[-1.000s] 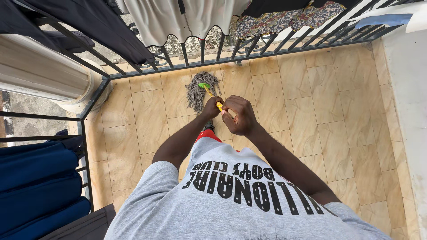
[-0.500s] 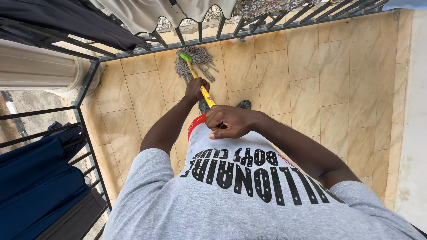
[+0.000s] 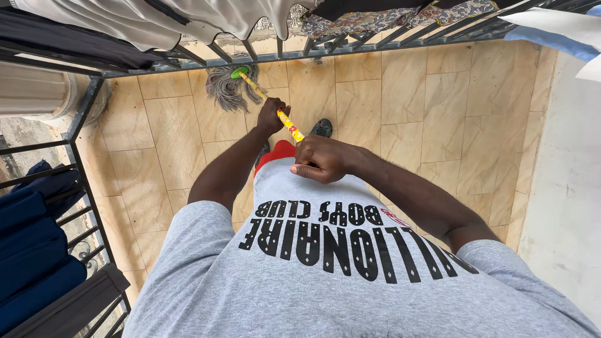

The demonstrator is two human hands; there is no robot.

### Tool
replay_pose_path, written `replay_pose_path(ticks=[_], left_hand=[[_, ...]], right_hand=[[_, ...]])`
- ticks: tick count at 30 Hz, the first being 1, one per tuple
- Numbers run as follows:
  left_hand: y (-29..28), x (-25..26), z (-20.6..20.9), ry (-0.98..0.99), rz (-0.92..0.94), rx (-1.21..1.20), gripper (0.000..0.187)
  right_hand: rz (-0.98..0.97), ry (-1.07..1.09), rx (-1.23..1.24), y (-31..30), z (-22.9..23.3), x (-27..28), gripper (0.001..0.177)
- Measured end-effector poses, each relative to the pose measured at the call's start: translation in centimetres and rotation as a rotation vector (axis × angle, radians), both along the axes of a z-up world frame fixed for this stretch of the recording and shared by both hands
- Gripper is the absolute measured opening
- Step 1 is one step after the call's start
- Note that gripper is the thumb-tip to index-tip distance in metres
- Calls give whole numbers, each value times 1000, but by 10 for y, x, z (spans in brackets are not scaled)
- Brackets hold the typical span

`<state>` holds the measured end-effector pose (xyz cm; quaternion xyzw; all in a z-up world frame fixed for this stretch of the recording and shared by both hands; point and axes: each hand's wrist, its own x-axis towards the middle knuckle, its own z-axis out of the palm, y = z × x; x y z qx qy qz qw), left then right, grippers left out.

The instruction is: The person mops a tiled floor using a mop and bucket, dipping the mop into the bucket several times to wring it out.

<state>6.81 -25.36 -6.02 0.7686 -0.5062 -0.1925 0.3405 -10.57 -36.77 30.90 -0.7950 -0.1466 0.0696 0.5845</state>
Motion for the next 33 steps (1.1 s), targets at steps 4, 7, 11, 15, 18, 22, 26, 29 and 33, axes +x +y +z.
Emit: replay_pose_path(ticks=[4,7,11,15,18,22,26,29,33], left_hand=[[-55,-41,-3,85,-99,-121,27],[-94,-64,-3,103,-182,-115,30],[-137,-86,-3,107,-360,34,34],[-149,-106,1,206,-466,-130,23],[-150,-117,6,260,-603,-98,24],[-136,-119,11,340,-824,110,34],[-91,-90,15,635,-829,329,31],[-39,-55,25,481,-606,23,42],[24,3,52,363,-516,197,38]], right_hand=[[4,126,-73,-39,15,-33,53],[-47,128,-87,-63,23,-50,55],[-233,147,-95,-76,34,-66,59],[-398,192,-51,-66,50,-73,55],[-595,165,-85,-47,60,-70,57],[-743,201,-103,-19,71,-47,50],[-577,184,4,6,81,-12,45],[-424,81,132,24,89,11,43],[-286,106,185,63,91,48,42]])
